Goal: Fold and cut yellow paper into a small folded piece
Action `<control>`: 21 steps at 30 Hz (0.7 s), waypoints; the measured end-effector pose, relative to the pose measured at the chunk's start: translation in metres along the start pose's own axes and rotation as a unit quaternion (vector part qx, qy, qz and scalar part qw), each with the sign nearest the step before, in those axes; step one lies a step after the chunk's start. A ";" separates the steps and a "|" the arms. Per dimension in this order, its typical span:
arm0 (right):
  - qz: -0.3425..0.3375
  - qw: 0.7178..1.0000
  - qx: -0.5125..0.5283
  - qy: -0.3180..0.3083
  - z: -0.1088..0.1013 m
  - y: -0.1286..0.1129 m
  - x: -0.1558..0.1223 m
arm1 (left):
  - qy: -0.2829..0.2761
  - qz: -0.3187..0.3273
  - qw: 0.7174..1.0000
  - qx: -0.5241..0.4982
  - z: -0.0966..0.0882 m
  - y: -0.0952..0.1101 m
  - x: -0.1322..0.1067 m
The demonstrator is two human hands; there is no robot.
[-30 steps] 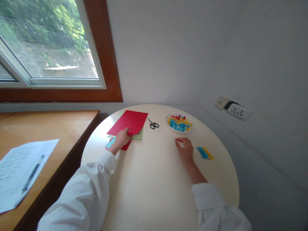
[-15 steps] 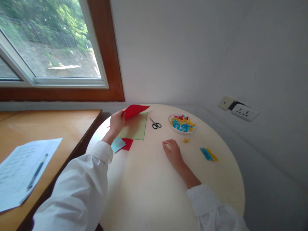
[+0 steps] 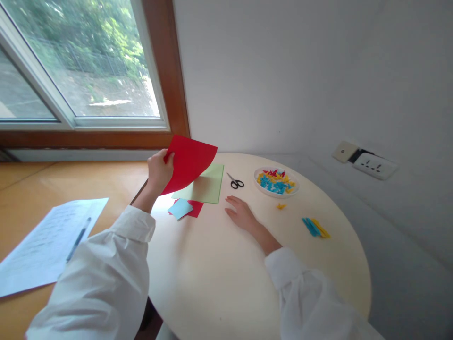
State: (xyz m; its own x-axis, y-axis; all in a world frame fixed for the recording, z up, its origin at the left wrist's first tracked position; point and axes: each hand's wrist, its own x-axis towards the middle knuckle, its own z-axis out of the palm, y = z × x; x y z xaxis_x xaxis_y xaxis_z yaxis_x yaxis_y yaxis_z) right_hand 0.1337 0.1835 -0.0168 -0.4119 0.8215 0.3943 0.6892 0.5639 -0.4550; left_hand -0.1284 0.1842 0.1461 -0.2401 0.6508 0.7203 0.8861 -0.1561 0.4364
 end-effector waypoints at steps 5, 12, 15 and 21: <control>-0.009 0.994 -0.028 -0.104 0.014 -0.013 0.048 | 0.025 -0.021 0.999 -0.002 -0.016 -0.010 -0.002; -0.013 0.993 -0.028 -0.117 0.028 -0.004 0.060 | 0.060 -0.031 0.998 0.002 -0.029 -0.028 0.000; -0.013 0.995 -0.033 -0.092 0.029 -0.003 0.056 | 0.068 -0.032 0.997 -0.005 -0.030 -0.032 0.001; -0.026 0.996 -0.042 -0.069 0.028 -0.005 0.054 | 0.077 -0.041 0.996 -0.015 -0.025 -0.037 -0.001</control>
State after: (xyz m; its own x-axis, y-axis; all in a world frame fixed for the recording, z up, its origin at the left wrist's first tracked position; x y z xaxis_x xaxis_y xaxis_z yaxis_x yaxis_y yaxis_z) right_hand 0.0914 0.2274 -0.0157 -0.5234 0.7979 0.2990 0.7096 0.6024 -0.3654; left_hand -0.1704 0.1708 0.1429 -0.3705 0.5416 0.7546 0.8497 -0.1304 0.5108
